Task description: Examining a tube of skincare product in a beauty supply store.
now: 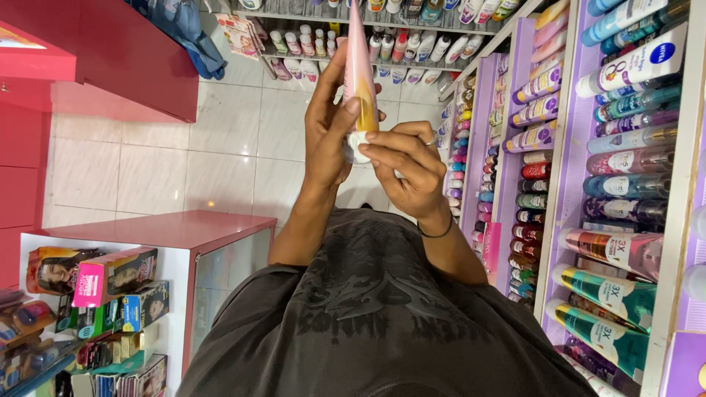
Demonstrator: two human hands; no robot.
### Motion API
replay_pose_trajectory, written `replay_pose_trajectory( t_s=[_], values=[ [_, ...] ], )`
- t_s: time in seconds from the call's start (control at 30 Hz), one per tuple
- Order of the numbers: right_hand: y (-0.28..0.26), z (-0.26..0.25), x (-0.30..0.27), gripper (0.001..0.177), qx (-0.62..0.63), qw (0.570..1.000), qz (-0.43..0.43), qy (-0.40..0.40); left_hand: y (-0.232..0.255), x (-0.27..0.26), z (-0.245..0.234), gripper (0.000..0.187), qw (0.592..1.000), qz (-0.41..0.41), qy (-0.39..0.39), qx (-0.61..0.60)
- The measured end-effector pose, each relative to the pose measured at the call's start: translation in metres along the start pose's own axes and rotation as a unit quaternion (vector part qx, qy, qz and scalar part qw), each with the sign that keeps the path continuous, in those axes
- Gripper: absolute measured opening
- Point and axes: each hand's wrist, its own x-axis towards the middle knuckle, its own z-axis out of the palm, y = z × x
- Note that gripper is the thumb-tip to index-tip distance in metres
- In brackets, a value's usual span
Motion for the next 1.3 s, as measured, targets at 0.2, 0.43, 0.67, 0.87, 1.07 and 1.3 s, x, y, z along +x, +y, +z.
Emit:
replay_pose_trajectory(
  t_s=[0.2,0.43,0.67,0.87,1.07,1.3],
  values=[
    [-0.008,-0.007,-0.010,0.021,0.027,0.999,0.027,-0.023,-0.005,0.006,-0.005,0.058,0.999,0.052,-0.012,0.000],
    [0.000,-0.006,-0.011,0.022,0.012,1.000,0.028,-0.002,-0.010,-0.006,0.005,0.055,0.999,0.007,0.019,-0.039],
    [0.002,0.010,-0.023,0.021,-0.026,0.997,0.033,0.067,0.004,-0.007,0.011,0.052,0.993,-0.047,0.035,-0.107],
    [-0.008,0.006,-0.022,0.021,-0.026,0.999,0.012,0.013,0.007,-0.009,0.013,0.052,0.991,-0.054,0.059,-0.109],
    [-0.008,0.014,-0.008,0.019,-0.030,0.999,0.006,0.022,0.006,-0.015,0.001,0.051,0.992,-0.041,0.019,-0.122],
    [-0.014,0.037,-0.015,0.018,0.050,0.995,0.083,0.029,0.025,-0.005,-0.023,0.048,0.985,-0.045,0.058,-0.156]
  ],
)
